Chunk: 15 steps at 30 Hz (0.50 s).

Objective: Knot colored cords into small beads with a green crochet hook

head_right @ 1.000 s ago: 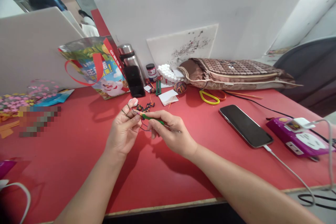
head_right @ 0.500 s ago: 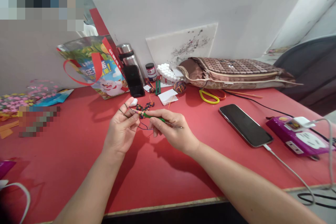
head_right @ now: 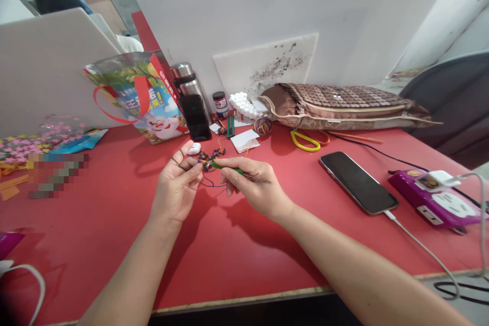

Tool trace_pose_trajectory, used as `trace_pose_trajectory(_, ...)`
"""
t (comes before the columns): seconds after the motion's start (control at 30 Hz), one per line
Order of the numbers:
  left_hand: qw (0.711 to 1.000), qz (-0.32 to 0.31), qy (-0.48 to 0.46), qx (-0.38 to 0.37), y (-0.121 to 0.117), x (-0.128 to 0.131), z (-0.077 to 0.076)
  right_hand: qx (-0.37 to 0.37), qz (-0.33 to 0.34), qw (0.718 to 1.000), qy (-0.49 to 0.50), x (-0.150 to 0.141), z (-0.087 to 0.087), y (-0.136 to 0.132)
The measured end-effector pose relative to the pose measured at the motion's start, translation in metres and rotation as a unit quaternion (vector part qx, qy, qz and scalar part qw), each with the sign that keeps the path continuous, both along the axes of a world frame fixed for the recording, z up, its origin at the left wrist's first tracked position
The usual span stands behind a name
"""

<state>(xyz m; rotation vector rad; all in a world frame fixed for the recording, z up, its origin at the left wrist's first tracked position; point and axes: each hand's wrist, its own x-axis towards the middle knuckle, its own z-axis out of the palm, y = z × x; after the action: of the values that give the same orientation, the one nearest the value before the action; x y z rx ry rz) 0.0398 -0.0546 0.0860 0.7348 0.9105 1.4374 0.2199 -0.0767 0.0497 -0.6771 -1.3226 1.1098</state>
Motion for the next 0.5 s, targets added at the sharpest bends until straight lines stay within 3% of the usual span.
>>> trace_pose_trajectory(0.5, 1.000, 0.014, -0.001, -0.001, 0.0012, 0.0009, 0.0053, 0.024, -0.010, 1.000, 0.014, 0.0021, 0.0010, 0.0012)
